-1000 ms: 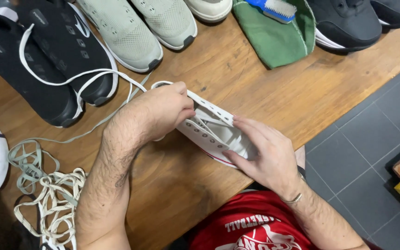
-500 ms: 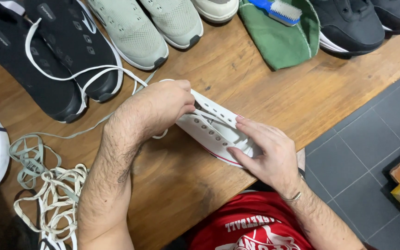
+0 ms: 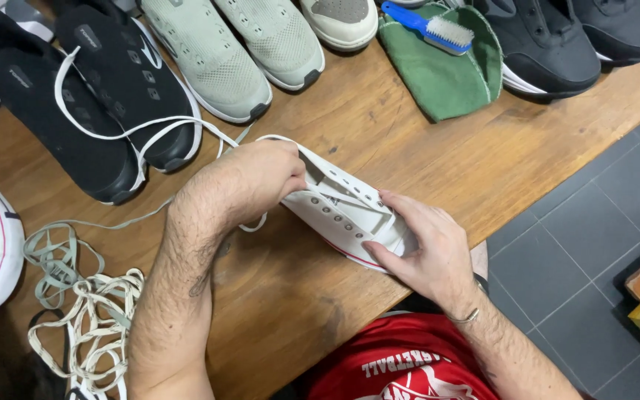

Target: The person laces a white canvas shoe by threading a white shoelace through the eyelets in a crisscross pattern. They pull the laces to tighten them and adjust the shoe's position on the wooden table while other shoes and laces are visible nearby.

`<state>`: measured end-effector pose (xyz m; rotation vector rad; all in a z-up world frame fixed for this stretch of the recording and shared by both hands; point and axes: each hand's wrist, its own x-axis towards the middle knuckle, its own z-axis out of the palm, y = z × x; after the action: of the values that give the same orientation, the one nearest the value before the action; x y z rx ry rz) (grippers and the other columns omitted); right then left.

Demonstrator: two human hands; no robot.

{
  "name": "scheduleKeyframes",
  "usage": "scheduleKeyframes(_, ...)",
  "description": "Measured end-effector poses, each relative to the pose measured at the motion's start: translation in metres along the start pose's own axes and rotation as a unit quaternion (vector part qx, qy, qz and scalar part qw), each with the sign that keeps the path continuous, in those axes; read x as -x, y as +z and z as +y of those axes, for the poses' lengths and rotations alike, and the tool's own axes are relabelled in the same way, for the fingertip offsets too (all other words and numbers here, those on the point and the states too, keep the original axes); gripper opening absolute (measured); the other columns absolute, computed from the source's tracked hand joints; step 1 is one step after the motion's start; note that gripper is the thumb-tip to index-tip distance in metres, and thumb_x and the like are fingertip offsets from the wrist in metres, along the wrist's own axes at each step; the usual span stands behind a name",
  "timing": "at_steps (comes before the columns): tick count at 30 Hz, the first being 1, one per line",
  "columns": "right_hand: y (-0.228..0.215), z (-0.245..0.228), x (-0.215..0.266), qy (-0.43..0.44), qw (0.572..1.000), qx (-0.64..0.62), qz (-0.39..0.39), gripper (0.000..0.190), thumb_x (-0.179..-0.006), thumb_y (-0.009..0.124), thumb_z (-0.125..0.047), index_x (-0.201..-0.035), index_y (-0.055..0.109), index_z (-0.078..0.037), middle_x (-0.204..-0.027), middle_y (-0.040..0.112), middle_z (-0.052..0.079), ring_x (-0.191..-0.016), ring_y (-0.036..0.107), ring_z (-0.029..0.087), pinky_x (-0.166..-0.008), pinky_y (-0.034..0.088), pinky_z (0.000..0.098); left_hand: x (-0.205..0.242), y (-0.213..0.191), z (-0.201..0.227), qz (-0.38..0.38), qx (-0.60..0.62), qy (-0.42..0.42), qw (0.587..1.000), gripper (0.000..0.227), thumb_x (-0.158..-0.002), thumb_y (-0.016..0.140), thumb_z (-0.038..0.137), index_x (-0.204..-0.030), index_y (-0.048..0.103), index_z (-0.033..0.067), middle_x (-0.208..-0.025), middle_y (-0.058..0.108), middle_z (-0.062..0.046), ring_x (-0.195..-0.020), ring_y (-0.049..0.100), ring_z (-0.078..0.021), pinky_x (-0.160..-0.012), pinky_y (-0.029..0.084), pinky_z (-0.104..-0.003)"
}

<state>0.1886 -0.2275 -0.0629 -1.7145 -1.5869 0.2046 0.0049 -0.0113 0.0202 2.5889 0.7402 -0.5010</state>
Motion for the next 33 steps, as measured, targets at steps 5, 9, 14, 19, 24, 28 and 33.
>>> scheduleKeyframes(5,-0.001,-0.005,0.0,0.022,1.0,-0.02,0.007,0.067,-0.072,0.089,-0.031,-0.131,0.066,-0.011,-0.131,0.073,0.005,-0.117,0.07,0.025,-0.1,0.055,0.0422,0.017,-0.014,0.019,-0.029,-0.019,-0.044,0.998,0.019,-0.101,0.058,0.024,-0.11,0.073,0.0213,-0.109,0.072,-0.002,-0.106,0.072,-0.0241,-0.095,0.058,-0.04)
scheduleKeyframes(9,-0.004,-0.009,-0.001,0.051,0.998,-0.043,-0.009,0.072,-0.071,0.089,-0.033,-0.133,0.062,-0.008,-0.133,0.07,0.009,-0.12,0.068,0.03,-0.1,0.056,0.045,0.019,-0.019,0.027,-0.034,-0.008,-0.054,0.998,0.028,-0.098,0.059,0.013,-0.124,0.069,0.0189,-0.116,0.071,-0.006,-0.112,0.07,-0.027,-0.099,0.057,-0.043)
scheduleKeyframes(14,-0.002,-0.005,0.003,0.053,0.997,-0.054,-0.008,0.07,-0.072,0.088,-0.032,-0.133,0.062,-0.008,-0.134,0.07,0.009,-0.121,0.068,0.03,-0.101,0.055,0.045,0.02,-0.022,0.029,-0.028,0.004,-0.054,0.998,0.034,-0.098,0.058,0.01,-0.13,0.066,0.0161,-0.12,0.071,-0.009,-0.115,0.069,-0.0282,-0.101,0.056,-0.045)
scheduleKeyframes(19,0.004,0.003,0.009,0.035,0.998,-0.044,0.002,0.063,-0.076,0.086,-0.035,-0.13,0.065,-0.011,-0.134,0.07,0.006,-0.121,0.068,0.027,-0.102,0.055,0.0416,0.025,-0.03,0.036,-0.03,0.008,-0.039,0.999,0.036,-0.097,0.059,0.011,-0.132,0.064,0.0148,-0.122,0.071,-0.01,-0.117,0.069,-0.0301,-0.103,0.055,-0.047)
scheduleKeyframes(24,-0.007,-0.009,0.009,0.02,0.999,-0.034,-0.004,0.069,-0.075,0.087,-0.036,-0.132,0.062,-0.006,-0.134,0.069,0.013,-0.12,0.068,0.033,-0.101,0.055,0.0461,0.011,-0.013,0.03,0.036,0.012,0.035,0.999,0.051,-0.092,0.052,-0.004,-0.14,0.057,0.01,-0.132,0.066,-0.012,-0.124,0.063,-0.0312,-0.109,0.047,-0.048)
scheduleKeyframes(28,-0.012,-0.015,0.015,0.021,0.999,-0.035,-0.016,0.078,-0.071,0.088,-0.042,-0.135,0.061,-0.006,-0.138,0.066,0.013,-0.123,0.066,0.033,-0.103,0.054,0.0458,-0.017,0.018,0.015,0.142,-0.047,0.113,0.982,0.055,-0.088,0.057,-0.01,-0.141,0.055,0.0067,-0.137,0.061,-0.012,-0.132,0.056,-0.0318,-0.116,0.037,-0.047)
scheduleKeyframes(33,-0.003,-0.011,0.026,-0.001,0.998,-0.007,-0.061,0.084,-0.082,0.073,-0.05,-0.145,0.047,-0.001,-0.151,0.054,0.019,-0.137,0.055,0.035,-0.113,0.045,0.0461,-0.037,0.045,0.0,0.269,-0.079,0.172,0.944,0.043,-0.083,0.06,0.0,-0.124,0.063,0.0117,-0.121,0.063,-0.005,-0.119,0.055,-0.0315,-0.109,0.038,-0.047)
